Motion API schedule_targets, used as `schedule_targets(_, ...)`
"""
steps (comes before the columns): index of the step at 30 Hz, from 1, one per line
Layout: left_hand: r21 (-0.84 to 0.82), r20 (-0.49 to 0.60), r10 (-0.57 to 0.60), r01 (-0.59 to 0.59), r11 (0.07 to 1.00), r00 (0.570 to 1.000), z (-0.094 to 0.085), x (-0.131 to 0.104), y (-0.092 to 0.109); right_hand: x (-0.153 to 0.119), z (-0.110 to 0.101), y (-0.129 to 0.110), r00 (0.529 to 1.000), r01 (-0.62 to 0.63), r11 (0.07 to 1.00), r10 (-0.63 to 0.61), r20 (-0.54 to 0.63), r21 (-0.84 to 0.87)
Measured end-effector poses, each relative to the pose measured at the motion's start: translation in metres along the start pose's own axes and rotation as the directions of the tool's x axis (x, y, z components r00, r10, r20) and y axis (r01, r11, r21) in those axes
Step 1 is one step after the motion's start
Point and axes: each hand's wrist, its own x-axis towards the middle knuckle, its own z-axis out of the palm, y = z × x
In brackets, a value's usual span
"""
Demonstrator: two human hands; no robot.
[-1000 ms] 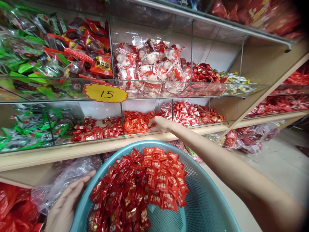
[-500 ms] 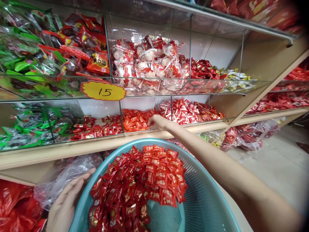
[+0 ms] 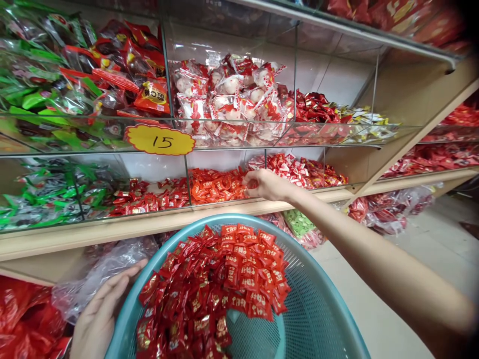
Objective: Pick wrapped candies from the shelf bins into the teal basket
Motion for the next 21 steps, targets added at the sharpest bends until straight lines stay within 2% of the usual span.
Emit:
schedule_targets(3, -0.015, 0.012, 0.001, -0.001, 1.000, 1.000, 0.002, -0.004, 0.002, -0.017, 0.000, -0.005, 0.993, 0.069, 0.988, -0.055, -0.103, 0.138)
schedule_targets(7, -0.063, -0.025, 0.011, -0.012, 0.998, 1.000, 0.005, -0.008, 0.001, -0.033, 0.027, -0.014, 0.983, 0.184, 0.949, -0.181, -0.035, 0.255)
schedule_targets(9, -0.087, -0.011, 0.013, -0.014, 0.996, 1.000, 0.005, -0.008, -0.001, -0.037, 0.045, -0.019, 0.963, 0.263, 0.945, -0.268, 0.002, 0.193)
schedule_targets(13, -0.115, 0.026, 0.006, -0.003, 0.993, 1.000, 0.002, -0.005, -0.007, -0.037, 0.071, -0.028, 0.910, 0.412, 0.908, -0.405, 0.087, -0.081)
schedule_targets(17, -0.131, 0.010, -0.011, 0.012, 0.991, 1.000, 0.001, -0.003, -0.010, -0.036, 0.079, -0.033, 0.899, 0.438, 0.842, -0.415, 0.141, -0.315)
schedule_targets(21, -0.127, 0.017, -0.011, 0.013, 0.992, 1.000, 0.003, -0.004, -0.009, -0.034, 0.083, -0.036, 0.895, 0.445, 0.813, -0.411, 0.171, -0.375)
